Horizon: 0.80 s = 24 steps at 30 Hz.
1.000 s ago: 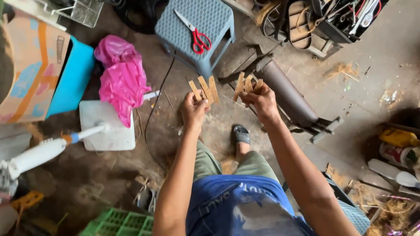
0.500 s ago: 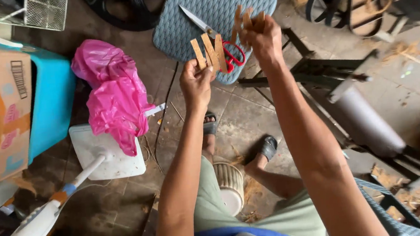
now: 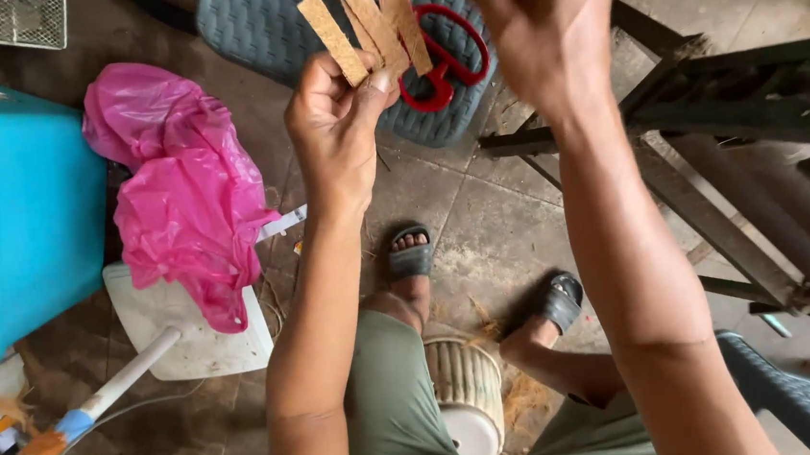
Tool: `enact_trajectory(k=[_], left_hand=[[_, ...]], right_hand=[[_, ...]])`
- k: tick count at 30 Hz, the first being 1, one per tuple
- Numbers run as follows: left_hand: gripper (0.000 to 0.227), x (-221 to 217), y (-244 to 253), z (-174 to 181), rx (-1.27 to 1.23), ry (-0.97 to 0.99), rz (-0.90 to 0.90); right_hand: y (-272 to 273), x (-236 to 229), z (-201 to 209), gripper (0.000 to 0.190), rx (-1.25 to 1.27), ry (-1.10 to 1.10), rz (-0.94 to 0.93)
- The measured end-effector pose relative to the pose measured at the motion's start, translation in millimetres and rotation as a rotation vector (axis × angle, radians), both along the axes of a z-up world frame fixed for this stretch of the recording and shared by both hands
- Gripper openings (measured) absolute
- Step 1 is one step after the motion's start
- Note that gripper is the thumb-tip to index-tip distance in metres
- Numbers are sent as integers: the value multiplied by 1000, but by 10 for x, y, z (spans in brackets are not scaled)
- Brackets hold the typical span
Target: The person picks up two cork strips, briefly rubs them against a metal surface, then uses red-handled scissors to trim and shape the strips into a U-shaped piece. The person continues trimming the edges and corners of the cork piece.
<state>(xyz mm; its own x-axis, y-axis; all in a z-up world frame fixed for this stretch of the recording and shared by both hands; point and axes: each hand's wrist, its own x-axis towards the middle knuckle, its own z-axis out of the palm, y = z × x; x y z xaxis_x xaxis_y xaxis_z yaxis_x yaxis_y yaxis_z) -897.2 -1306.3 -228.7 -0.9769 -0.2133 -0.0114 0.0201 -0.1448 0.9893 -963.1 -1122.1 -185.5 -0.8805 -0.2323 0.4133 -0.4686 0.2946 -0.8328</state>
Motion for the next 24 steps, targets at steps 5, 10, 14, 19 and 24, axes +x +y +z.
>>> enact_trajectory(k=[5,10,14,19,24], left_hand=[[13,145,194,-33,16,43,-47],[14,241,393,-34,-13,79,-155],[16,372,530,38,-113,109,-213],[42,580,807,304,-211,365,-138],[30,945,940,670,-794,663,-43]], right_hand=[[-39,352,-70,22,78,-119,-44],[201,522,-300,12,-92,-179,-107],[471,832,-184,17,-247,-192,34],[655,1173,-78,15,-445,-173,-77],[652,1599,42,9,-528,-219,-95]])
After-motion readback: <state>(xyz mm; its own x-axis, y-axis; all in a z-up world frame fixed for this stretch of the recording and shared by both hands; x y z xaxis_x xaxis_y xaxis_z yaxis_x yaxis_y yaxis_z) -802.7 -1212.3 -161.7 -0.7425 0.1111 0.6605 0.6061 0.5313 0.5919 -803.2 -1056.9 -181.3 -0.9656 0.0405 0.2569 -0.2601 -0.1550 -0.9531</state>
